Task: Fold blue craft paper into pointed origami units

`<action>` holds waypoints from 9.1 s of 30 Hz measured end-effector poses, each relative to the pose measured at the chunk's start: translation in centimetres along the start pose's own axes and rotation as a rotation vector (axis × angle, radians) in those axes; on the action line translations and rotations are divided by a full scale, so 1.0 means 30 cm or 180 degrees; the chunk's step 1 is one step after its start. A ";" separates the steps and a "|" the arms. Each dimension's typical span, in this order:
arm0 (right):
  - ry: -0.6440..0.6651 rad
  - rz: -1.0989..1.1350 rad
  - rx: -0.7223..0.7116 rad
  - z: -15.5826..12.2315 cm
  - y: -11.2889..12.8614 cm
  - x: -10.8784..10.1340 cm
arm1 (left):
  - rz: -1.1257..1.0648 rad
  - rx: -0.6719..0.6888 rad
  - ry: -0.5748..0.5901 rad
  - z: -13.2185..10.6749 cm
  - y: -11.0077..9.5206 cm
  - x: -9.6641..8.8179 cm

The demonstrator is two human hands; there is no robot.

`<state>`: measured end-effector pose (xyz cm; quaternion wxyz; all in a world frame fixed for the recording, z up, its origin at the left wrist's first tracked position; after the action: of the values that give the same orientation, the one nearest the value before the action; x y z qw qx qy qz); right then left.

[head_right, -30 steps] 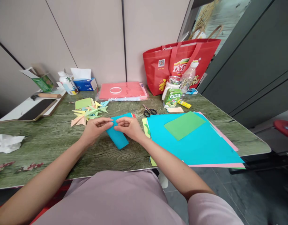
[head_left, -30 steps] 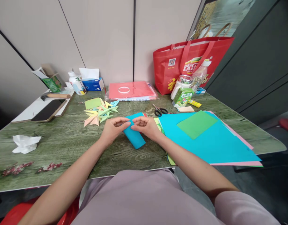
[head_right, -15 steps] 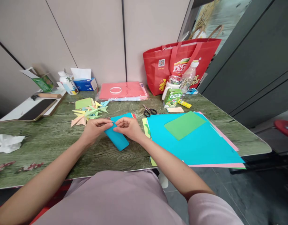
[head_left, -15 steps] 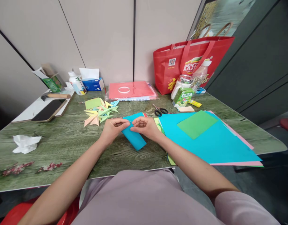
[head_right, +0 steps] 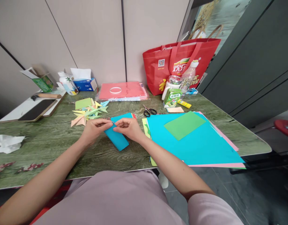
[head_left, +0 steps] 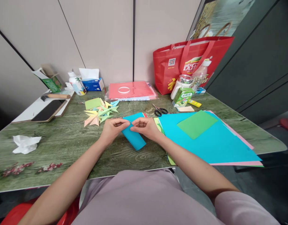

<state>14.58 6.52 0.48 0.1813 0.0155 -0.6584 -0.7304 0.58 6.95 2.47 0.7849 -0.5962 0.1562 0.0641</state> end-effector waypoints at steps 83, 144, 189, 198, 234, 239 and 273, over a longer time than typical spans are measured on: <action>-0.0476 0.0204 -0.0254 0.030 0.013 -0.069 | -0.0995 -0.0224 -0.1013 0.016 0.038 -0.057; -0.0167 -0.0321 0.0067 0.009 0.014 -0.023 | -0.0518 -0.0380 -0.0331 0.007 0.059 -0.005; -0.0047 -0.0009 0.0445 0.018 -0.054 -0.046 | 0.0677 0.0093 -0.0212 0.002 0.006 -0.008; -0.0054 -0.0385 0.0458 0.010 -0.035 -0.033 | 0.1038 0.0343 -0.0107 -0.011 -0.027 0.011; -0.0541 -0.1595 -0.0714 0.009 0.050 -0.063 | 0.0540 -0.0232 -0.0188 -0.007 0.030 0.018; -0.0547 -0.1607 -0.0614 0.007 0.046 -0.058 | 0.0761 -0.0023 -0.0319 -0.010 0.019 0.012; -0.0471 -0.1549 -0.0455 0.021 0.039 -0.068 | 0.0078 -0.0427 -0.0017 -0.016 -0.015 0.033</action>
<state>16.60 7.64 1.25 -0.0477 0.1071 -0.5935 -0.7962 1.55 6.27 2.44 0.7427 -0.6453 0.1568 0.0857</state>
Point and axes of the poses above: each hand's wrist, its own z-axis towards the middle knuckle, its own x-axis out of the palm, y = z × x, the point moved 7 cm from there along z, towards the middle knuckle, and after that the axes turned 8 degrees about z, right-handed, at the moved point
